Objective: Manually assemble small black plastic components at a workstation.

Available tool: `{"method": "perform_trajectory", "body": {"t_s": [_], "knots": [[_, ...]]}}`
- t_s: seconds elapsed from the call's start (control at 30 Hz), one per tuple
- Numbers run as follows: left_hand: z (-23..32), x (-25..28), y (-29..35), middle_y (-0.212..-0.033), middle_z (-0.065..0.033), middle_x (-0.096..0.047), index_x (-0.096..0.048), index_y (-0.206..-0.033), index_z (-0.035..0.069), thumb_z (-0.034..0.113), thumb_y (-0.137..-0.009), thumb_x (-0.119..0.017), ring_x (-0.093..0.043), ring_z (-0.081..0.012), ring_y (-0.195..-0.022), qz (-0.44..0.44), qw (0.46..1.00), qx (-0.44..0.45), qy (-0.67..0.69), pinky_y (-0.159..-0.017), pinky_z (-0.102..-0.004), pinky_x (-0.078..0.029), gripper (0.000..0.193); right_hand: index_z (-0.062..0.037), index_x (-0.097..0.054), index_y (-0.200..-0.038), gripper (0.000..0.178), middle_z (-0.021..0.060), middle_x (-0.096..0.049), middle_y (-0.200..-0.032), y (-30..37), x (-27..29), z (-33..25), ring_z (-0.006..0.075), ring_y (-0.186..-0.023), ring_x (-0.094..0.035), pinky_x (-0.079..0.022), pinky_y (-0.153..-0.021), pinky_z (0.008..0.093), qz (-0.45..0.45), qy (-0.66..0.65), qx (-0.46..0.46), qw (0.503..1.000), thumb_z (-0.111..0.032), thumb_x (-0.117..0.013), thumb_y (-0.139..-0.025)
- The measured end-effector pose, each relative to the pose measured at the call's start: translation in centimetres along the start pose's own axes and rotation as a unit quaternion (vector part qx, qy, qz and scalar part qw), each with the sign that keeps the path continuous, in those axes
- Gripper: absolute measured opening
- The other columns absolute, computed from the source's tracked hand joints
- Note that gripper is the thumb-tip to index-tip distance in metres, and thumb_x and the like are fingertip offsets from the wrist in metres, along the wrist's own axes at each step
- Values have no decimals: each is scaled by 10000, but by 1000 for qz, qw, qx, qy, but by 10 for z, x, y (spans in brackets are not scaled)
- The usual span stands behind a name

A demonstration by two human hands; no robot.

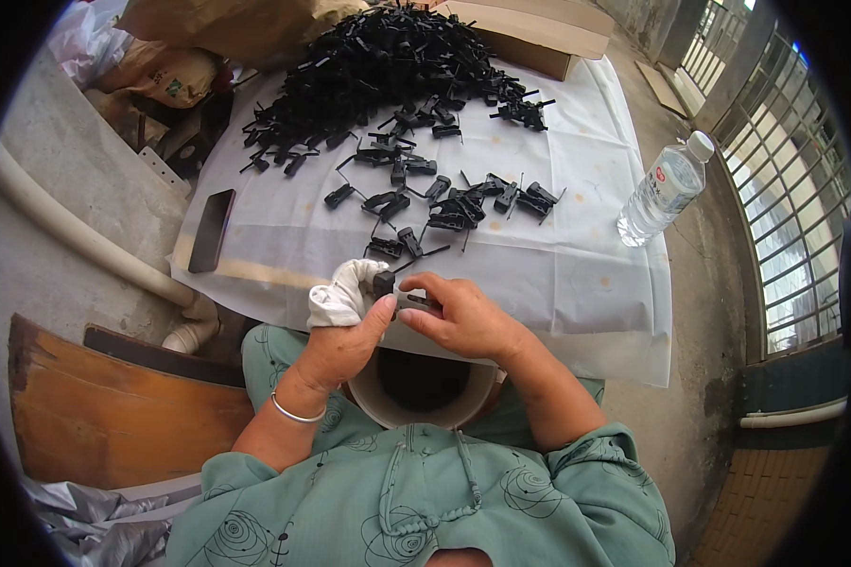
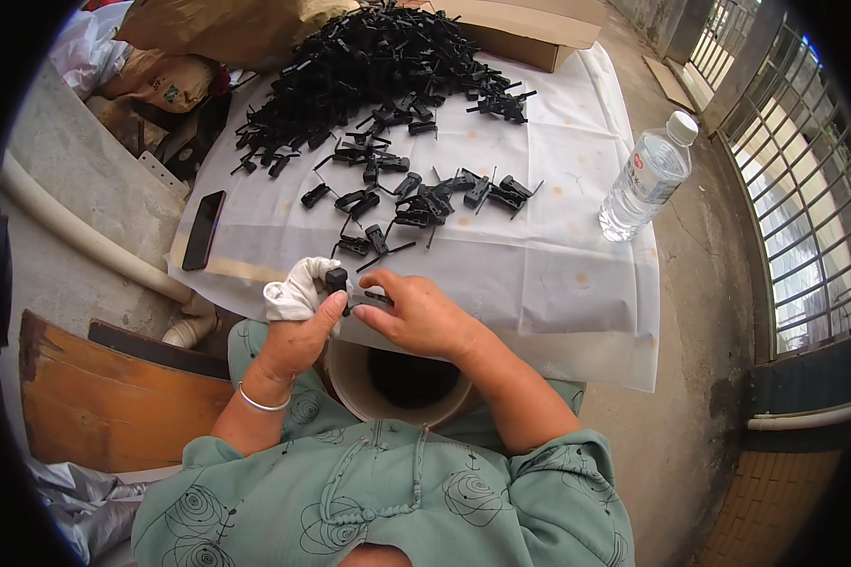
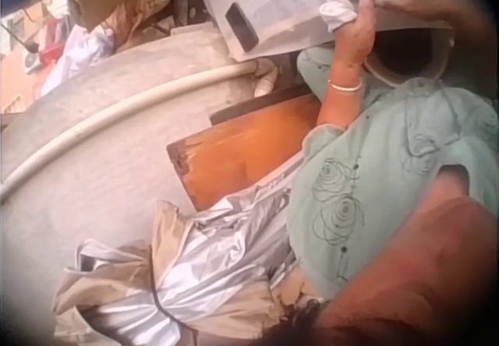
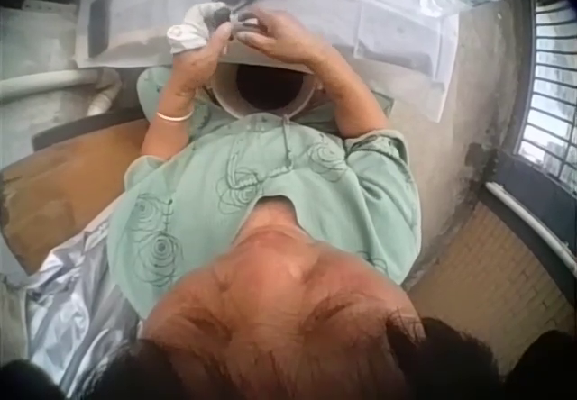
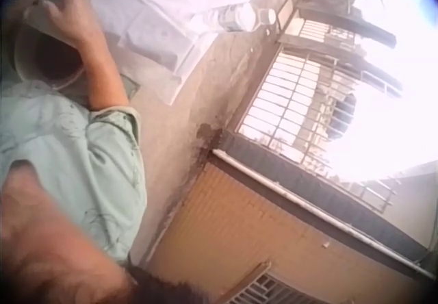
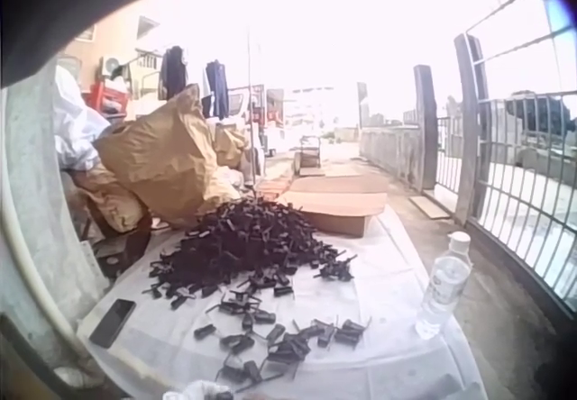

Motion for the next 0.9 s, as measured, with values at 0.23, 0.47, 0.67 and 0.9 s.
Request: {"method": "perform_trajectory", "body": {"t_s": [0.23, 0.47, 0.67, 0.9], "knots": [[1, -1, 0, -813, -15, -502, -386, -1218, 31, 47, -890, -438, -440, -51, -602, -25, 999, 33, 16, -533, -184, -395, 333, -29, -604, -909, 176, 110, -596, -719, 1, -1, -3, 212, -595, -573, -441, -531, 306, 19, 65, 161, 985, -109, -664, -764], [-4, -10, 5, -786, -13, -486, -367, -1237, 39, 93, -877, -410, -380, -51, -537, -103, 977, 133, 134, -468, -197, -328, 366, -38, -575, -843, 200, 4, -453, -602, 0, -1, 2, 72, -514, -379, -332, -470, 211, 0, -10, 79, 997, -112, -724, -731], [-1, -17, 11, -734, 6, -440, -371, -1198, 48, 81, -869, -417, -346, -38, -527, -146, 967, 157, 139, -464, -188, -308, 333, -22, -537, -789, 165, 12, -434, -593, 1, -6, 7, 90, -530, -376, -343, -497, 233, 0, -109, 5, 994, -148, -638, -824], [-6, -12, 9, -869, -54, -506, -441, -1084, 13, 64, -835, -415, -498, -127, -726, -63, 995, 66, -31, -649, -257, -432, 256, -1, -511, -765, 226, 146, -483, -615, 2, -12, -7, 281, -557, -439, -392, -545, 348, -30, -2, 86, 996, -181, -489, -902]]}}
Point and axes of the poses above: each hand's wrist, its own y-axis away from the middle knuckle, its own x-axis out of the back of the hand, z = x × y, the point moved 5 cm from there along -y, towards the middle knuckle
